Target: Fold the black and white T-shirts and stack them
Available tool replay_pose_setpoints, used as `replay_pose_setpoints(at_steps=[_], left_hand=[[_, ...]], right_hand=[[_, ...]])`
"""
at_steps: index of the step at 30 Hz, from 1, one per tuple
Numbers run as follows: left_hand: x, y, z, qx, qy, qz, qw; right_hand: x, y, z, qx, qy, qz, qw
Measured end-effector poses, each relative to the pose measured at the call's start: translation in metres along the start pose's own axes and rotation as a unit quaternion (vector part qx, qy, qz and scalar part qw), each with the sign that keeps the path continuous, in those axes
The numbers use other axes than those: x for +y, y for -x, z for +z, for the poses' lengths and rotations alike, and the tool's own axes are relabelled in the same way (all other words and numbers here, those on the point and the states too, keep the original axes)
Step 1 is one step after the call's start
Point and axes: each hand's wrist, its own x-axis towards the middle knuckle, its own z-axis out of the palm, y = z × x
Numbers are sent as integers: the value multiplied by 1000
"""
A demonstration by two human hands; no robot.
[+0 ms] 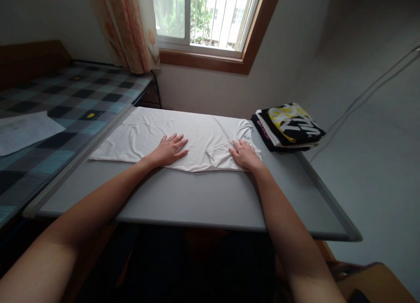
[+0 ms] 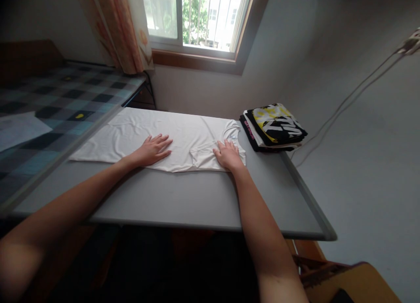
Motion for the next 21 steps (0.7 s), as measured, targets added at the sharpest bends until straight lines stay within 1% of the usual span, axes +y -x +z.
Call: replay_pose_setpoints(at_steps=[21], left_hand=[[1, 1, -1, -1, 6, -3, 1000]], right_hand=[[1, 0, 0, -4, 2, -1, 1000]])
